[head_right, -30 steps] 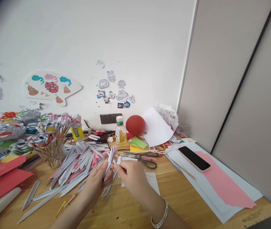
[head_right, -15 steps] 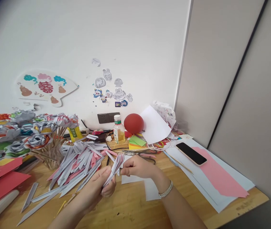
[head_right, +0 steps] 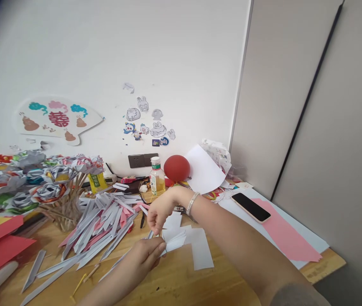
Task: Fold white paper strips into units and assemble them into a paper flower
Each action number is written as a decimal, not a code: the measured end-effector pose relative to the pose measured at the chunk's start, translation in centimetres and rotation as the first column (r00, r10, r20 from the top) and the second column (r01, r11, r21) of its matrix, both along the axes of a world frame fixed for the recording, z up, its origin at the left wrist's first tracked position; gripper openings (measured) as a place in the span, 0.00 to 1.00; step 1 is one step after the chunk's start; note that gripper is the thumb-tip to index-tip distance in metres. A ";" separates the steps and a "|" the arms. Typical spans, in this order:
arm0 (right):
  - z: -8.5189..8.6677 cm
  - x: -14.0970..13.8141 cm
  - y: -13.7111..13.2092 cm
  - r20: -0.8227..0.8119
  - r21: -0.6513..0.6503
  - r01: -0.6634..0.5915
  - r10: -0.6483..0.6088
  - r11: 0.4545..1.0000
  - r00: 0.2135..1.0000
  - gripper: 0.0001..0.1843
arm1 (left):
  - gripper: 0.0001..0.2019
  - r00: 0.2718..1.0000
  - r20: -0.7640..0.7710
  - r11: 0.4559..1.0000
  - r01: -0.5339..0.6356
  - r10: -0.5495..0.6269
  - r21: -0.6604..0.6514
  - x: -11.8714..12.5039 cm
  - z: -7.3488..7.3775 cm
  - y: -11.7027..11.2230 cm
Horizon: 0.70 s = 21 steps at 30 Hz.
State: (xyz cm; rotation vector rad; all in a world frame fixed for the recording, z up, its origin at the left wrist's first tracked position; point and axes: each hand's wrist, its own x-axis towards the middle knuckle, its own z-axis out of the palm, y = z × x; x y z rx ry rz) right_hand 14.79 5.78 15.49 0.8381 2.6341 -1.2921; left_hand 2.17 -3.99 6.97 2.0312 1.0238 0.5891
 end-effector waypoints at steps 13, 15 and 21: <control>0.2 -2.7 -6.2 -0.136 0.701 0.438 -0.497 0.563 0.857 0.09 | 0.11 0.941 0.134 0.926 -0.332 0.312 0.178 -0.3 -1.4 2.3; -0.7 -2.3 -6.6 -0.254 0.662 0.540 -0.523 0.520 0.814 0.09 | 0.10 0.933 0.170 0.924 -0.345 0.319 0.163 -0.3 -1.0 2.4; -3.3 -1.4 -7.7 -0.569 0.351 0.793 -0.560 0.498 0.603 0.07 | 0.11 0.909 0.280 0.934 -0.346 0.310 0.090 -0.2 -0.7 2.3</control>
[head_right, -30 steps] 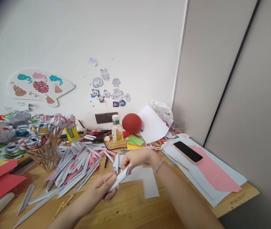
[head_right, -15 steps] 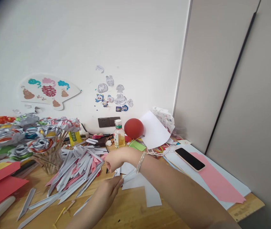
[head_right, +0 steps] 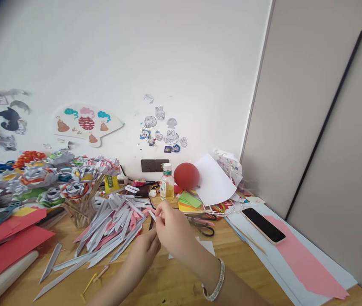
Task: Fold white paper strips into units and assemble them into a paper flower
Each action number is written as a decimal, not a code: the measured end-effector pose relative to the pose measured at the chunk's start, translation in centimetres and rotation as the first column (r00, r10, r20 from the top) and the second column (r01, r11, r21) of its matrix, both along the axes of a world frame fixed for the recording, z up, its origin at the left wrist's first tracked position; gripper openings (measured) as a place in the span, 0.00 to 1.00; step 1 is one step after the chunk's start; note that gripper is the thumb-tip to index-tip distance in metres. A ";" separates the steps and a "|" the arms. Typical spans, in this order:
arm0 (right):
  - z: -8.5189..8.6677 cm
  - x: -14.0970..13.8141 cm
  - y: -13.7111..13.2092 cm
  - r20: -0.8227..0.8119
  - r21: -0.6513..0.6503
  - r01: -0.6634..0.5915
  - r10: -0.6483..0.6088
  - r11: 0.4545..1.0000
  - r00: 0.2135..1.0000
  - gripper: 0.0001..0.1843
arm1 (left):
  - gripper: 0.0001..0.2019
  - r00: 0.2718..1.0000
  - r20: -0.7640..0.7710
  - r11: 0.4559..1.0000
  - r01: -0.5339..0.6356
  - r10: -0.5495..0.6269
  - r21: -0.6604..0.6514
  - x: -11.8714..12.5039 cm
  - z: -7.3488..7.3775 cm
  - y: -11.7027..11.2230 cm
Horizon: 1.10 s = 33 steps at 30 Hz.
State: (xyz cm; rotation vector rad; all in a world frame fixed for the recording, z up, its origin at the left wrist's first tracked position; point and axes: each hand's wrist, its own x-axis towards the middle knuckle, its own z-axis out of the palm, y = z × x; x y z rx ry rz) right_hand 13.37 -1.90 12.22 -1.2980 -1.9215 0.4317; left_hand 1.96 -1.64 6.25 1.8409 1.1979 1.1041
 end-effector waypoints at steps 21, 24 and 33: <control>-7.1 1.6 0.0 -0.578 -0.050 -0.265 0.189 0.963 0.794 0.12 | 0.20 0.821 0.571 0.932 0.212 -0.007 -0.294 0.6 0.0 -0.7; -6.7 2.1 -0.1 -0.614 -0.045 -0.333 0.237 0.942 0.753 0.12 | 0.20 0.780 0.625 0.914 0.265 -0.015 -0.308 0.6 0.2 -0.9; -5.2 4.1 0.4 -0.442 -0.056 -0.428 0.362 0.902 0.821 0.19 | 0.18 0.523 0.836 0.722 0.641 -0.163 -0.260 0.3 0.6 -1.8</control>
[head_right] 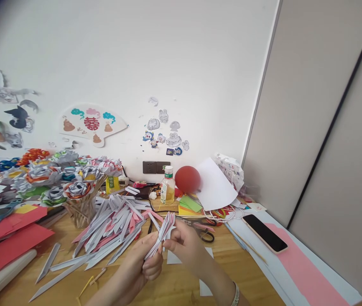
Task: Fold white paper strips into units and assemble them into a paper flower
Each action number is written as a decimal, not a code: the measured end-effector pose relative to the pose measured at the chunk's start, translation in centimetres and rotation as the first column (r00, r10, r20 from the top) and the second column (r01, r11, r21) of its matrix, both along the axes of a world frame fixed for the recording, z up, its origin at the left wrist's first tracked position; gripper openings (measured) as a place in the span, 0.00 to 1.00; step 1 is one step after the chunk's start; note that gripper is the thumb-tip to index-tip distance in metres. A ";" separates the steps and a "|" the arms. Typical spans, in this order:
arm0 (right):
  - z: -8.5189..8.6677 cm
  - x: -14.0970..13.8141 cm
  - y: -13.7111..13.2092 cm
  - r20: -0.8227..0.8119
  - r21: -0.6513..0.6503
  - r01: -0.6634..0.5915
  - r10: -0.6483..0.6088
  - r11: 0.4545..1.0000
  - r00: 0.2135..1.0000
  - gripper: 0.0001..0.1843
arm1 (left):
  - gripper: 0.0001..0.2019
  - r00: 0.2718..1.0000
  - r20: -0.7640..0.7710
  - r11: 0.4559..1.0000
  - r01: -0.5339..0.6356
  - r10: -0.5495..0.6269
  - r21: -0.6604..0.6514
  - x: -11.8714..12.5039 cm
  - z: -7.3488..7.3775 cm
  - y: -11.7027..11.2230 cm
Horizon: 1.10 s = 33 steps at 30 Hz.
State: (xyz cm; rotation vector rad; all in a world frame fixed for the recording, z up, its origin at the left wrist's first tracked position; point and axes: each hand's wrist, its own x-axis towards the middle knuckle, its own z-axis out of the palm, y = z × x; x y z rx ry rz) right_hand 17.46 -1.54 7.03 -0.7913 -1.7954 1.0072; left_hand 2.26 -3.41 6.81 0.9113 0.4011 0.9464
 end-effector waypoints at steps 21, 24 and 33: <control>-0.2 -0.4 -1.1 -0.079 -0.106 0.008 -0.017 0.994 0.997 0.15 | 0.15 0.957 -0.234 0.985 -0.158 0.169 0.066 1.6 -1.7 -0.6; -0.1 -0.9 -0.8 -0.120 -0.112 0.091 -0.105 0.989 0.987 0.15 | 0.16 0.772 -0.325 0.816 -0.404 0.547 0.414 1.3 -1.1 -0.6; -0.9 -2.3 -0.3 -0.154 -0.145 0.194 -0.215 0.970 0.964 0.17 | 0.19 0.682 -0.445 0.776 -0.298 0.581 0.557 0.4 -1.2 1.1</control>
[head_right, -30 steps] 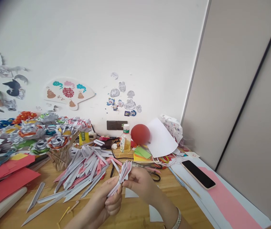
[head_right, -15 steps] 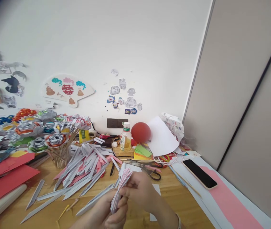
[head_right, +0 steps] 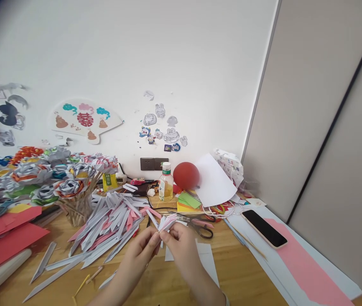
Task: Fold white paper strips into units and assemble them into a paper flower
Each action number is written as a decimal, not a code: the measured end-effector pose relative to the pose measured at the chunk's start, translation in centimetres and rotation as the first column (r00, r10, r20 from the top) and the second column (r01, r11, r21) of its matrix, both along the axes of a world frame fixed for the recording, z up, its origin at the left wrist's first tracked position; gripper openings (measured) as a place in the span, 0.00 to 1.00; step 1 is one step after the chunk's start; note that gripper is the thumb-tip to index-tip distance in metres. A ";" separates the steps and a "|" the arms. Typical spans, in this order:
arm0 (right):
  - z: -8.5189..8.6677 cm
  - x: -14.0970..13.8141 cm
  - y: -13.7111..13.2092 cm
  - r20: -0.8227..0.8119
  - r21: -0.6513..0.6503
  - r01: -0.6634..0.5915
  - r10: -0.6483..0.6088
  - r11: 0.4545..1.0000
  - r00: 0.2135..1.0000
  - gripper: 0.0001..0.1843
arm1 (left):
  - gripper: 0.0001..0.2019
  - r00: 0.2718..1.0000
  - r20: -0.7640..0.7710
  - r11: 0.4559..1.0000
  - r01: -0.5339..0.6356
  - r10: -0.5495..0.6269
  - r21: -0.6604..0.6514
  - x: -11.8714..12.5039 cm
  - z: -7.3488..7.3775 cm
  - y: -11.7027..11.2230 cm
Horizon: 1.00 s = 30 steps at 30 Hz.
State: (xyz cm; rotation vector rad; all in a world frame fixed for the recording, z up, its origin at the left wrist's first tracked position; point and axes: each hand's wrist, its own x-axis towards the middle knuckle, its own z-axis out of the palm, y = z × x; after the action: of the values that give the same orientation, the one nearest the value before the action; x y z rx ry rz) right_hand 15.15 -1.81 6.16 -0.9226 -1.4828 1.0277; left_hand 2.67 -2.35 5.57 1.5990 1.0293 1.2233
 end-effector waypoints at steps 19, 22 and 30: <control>2.0 2.5 -0.1 0.126 0.051 -0.214 0.206 0.976 0.970 0.15 | 0.15 0.660 0.701 0.798 0.560 -0.269 -0.221 0.0 0.9 -1.0; 2.2 2.5 -0.2 0.094 0.010 -0.223 0.222 0.975 0.971 0.16 | 0.13 0.587 0.751 0.731 0.648 -0.303 -0.211 -0.1 0.9 -1.3; 1.0 2.0 -0.1 -0.112 -0.037 -0.317 0.311 0.948 0.944 0.22 | 0.12 0.542 0.788 0.526 0.779 -0.292 -0.341 -0.8 1.3 -1.7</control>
State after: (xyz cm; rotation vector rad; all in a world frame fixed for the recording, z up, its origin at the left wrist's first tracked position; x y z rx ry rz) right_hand 17.10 -1.90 7.15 -0.6695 -1.5499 1.3339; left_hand 1.88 -4.07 6.91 0.6930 0.3026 0.6776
